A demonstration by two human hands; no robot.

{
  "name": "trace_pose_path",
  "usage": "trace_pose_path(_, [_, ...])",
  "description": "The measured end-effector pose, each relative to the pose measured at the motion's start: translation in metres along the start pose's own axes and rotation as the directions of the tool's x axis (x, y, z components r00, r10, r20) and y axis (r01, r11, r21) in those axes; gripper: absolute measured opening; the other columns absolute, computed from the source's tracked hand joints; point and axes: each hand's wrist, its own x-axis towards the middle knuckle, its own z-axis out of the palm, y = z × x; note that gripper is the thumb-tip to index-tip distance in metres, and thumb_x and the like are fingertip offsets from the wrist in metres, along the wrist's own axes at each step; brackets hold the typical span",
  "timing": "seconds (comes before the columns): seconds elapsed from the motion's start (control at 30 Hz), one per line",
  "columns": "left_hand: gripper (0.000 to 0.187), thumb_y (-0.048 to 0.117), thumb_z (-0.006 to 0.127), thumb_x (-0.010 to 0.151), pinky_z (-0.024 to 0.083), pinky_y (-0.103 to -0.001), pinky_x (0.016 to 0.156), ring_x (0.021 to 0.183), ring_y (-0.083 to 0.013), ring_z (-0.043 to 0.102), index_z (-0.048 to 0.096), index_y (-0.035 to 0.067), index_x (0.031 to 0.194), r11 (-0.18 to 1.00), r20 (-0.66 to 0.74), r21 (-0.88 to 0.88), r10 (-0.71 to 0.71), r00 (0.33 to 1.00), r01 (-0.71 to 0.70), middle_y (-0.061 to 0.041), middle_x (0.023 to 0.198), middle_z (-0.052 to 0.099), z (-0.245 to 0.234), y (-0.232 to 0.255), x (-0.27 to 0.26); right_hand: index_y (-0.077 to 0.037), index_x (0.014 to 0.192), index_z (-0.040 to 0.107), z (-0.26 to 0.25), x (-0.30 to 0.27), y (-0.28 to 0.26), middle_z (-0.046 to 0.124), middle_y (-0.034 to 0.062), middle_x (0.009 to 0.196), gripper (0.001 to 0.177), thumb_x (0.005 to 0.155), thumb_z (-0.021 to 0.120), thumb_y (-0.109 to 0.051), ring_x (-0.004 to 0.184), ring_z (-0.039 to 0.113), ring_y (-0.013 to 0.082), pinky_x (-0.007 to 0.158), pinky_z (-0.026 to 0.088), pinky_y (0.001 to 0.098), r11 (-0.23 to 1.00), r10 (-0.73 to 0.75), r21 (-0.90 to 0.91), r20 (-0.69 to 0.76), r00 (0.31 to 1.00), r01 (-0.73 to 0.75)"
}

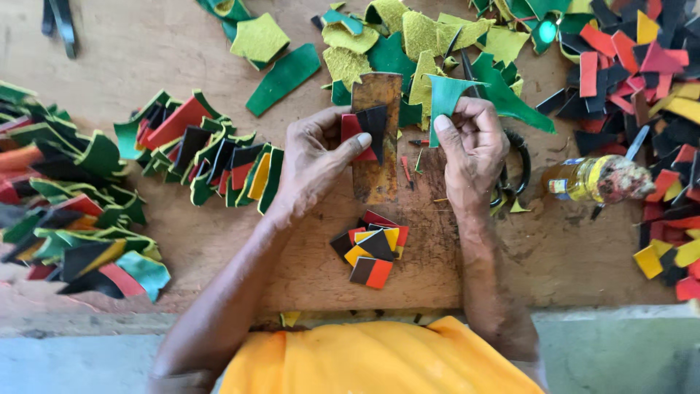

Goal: The person uses shears to cut small rectangular pieces of colored material on a wooden workbench. They repeatedly pick up pieces, trim them, and place the finished pieces into a growing stack on the table.

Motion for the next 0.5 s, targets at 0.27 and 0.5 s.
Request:
trace_pose_path(0.27, [0.031, 0.006, 0.077, 0.092, 0.064, -0.026, 0.084, 0.091, -0.0068, 0.07, 0.069, -0.004, 0.12, 0.999, -0.006, 0.036, 0.022, 1.0, -0.022, -0.004, 0.102, 0.075, -0.001, 0.005, -0.001, 0.001, 0.124, 0.06, 0.002, 0.001, -0.006, 0.066, 0.0039, 0.111, 0.018, 0.109, 0.069, 0.002, 0.093, 0.06, 0.0056, 0.085, 0.054, 0.0204, 1.0, -0.008, 0.002, 0.016, 1.0, 0.008])
trace_pose_path(0.5, [0.034, 0.007, 0.078, 0.092, 0.063, -0.026, 0.084, 0.091, -0.0068, 0.07, 0.067, -0.005, 0.121, 0.998, -0.019, 0.056, 0.011, 1.0, -0.01, -0.004, 0.102, 0.075, -0.002, 0.0, 0.001, 0.001, 0.118, 0.062, 0.003, 0.001, -0.012, 0.069, 0.0047, 0.105, 0.017, 0.106, 0.072, -0.005, 0.084, 0.064, 0.0071, 0.073, 0.057, 0.0228, 0.997, 0.078, -0.028, -0.015, 0.997, -0.079])
